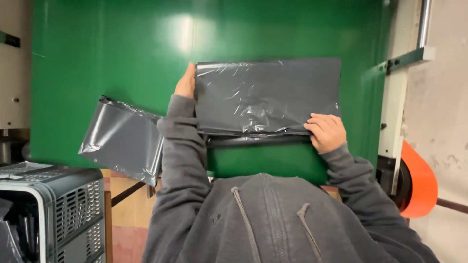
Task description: The recorder is taking finished plastic bags from a conveyor belt, folding them, and placing them into a collection basket.
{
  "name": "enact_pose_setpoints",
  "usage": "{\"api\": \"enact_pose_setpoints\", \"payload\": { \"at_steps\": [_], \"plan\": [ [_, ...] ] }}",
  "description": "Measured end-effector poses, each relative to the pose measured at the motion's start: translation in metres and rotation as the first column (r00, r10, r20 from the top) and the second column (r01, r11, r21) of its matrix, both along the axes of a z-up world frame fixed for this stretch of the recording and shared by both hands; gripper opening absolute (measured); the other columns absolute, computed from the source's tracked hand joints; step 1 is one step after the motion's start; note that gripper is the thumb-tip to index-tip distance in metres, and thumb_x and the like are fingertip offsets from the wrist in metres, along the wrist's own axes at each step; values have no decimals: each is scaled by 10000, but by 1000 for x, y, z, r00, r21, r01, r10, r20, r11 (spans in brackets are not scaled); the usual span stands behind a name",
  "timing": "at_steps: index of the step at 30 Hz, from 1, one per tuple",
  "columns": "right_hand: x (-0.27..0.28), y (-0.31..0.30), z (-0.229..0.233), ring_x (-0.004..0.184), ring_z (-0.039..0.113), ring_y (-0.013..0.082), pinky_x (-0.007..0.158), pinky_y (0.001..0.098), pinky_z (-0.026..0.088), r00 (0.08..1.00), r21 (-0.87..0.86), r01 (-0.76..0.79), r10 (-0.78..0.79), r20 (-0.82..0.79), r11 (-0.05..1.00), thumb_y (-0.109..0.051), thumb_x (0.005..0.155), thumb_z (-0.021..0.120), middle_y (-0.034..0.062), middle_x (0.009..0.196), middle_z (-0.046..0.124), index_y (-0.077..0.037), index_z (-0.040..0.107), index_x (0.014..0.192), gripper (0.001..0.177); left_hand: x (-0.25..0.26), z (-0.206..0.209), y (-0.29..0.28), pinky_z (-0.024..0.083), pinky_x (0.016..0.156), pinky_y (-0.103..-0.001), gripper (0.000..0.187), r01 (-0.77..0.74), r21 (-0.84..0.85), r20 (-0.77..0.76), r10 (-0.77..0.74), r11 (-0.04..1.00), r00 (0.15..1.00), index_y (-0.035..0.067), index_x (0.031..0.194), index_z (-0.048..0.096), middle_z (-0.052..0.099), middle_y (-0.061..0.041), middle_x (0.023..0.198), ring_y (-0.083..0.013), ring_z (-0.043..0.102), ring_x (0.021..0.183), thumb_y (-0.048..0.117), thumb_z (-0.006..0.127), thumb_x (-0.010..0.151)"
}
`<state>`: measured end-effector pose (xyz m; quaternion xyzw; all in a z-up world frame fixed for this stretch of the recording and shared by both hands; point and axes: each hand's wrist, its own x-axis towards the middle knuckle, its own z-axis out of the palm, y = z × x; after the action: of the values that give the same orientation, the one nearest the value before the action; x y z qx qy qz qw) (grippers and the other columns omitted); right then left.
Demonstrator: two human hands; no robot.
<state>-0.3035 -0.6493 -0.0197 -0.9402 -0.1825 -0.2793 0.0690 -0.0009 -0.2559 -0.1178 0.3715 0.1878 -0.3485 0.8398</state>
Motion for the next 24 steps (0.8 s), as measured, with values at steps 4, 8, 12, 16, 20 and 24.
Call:
{"api": "enact_pose_setpoints", "payload": {
  "at_steps": [4,8,12,16,20,24],
  "plan": [
    [-18,-2,-18,1097,713,176,1018,364,518,999,35,49,-49,5,998,-101,773,652,-27,1106,733,-203,744,996,262,-96,91,15,457,1136,-504,740,-172,793,443,-358,584,822,70,1486,480,504,-214,1504,-378,521,1378,463,777,934],
    [-31,2,-17,1187,689,192,1071,356,522,990,-2,131,-131,-54,991,-86,761,626,11,1175,722,-166,726,1013,283,-194,130,-3,408,1145,-480,608,-711,634,470,-881,306,40,50,1291,655,632,-163,1383,-368,544,1354,443,748,836],
    [-20,53,16,1298,641,293,1125,405,464,980,-69,191,-194,-50,979,-119,755,562,134,1277,687,-82,692,1047,322,-237,89,-7,444,1074,-581,803,-783,611,178,-984,117,-8,188,1317,637,603,-61,1407,-333,515,1360,505,862,614],
    [-4,122,10,1432,464,438,1203,537,326,977,37,-91,96,-191,995,-232,649,694,281,1483,524,40,545,1422,833,-228,69,-15,403,691,-378,108,-889,356,190,-954,288,-233,233,943,605,530,13,858,-220,558,873,311,532,962],
    [-25,138,-37,1460,426,433,1237,547,286,950,97,-213,229,-213,972,-235,703,705,266,1529,484,32,493,1477,846,-245,71,-48,551,572,-486,176,-315,932,45,-922,177,-384,190,747,635,709,-24,760,-312,738,731,348,583,804],
    [-85,114,-54,1158,634,445,1149,598,421,909,421,-355,414,-55,835,-209,970,512,239,1149,654,37,648,978,281,-208,96,-103,573,907,-507,315,174,954,294,-874,243,-387,303,970,700,750,22,1040,-293,721,1068,589,631,856]
  ]
}}
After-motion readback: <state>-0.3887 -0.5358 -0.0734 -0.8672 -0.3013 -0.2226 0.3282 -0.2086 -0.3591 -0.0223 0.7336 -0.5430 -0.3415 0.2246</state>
